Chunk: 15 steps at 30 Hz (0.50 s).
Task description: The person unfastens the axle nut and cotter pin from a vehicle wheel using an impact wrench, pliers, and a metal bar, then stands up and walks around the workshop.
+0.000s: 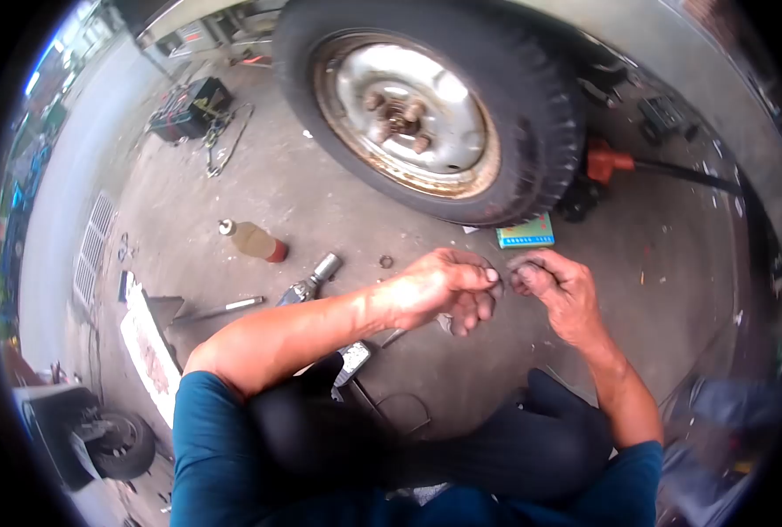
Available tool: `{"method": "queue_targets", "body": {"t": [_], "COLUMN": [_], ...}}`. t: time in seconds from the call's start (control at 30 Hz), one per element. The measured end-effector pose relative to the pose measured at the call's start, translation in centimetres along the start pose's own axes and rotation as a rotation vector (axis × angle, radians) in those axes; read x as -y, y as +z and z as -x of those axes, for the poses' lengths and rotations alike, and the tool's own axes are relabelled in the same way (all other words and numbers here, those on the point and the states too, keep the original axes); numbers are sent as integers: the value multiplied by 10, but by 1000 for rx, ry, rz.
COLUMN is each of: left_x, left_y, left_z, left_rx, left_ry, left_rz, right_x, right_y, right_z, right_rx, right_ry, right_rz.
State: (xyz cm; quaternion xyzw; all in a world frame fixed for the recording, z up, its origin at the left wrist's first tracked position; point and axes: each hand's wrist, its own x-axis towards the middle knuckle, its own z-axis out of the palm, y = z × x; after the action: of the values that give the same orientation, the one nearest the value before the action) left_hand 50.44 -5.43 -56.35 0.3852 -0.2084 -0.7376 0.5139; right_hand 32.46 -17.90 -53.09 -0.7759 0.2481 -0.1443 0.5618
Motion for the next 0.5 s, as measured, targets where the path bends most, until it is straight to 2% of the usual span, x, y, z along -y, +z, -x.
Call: {"method": "queue_targets", "body": {"t": [0.1, 0.2, 0.3, 0.4, 0.5], "left_x": [-4, -11, -17, -28, -29], "left_y": [2, -1, -12, -27, -34], "left_z": [7, 15, 23, 28, 34], "left_rx": [72, 107, 27, 18, -57], "left_ry": [5, 80, 175, 282, 316], "left_rz": [100, 133, 208, 297, 245], "right_x": [9, 15, 30, 30, 16], "right_y": [0, 13, 39, 64, 91], "right_z": [-12, -25, -49, -72, -77], "right_rx": [5, 8, 40, 97, -14], "right_ry": [-22, 5, 89, 74, 52], "right_rz": [-13, -175, -505, -731, -843]}}
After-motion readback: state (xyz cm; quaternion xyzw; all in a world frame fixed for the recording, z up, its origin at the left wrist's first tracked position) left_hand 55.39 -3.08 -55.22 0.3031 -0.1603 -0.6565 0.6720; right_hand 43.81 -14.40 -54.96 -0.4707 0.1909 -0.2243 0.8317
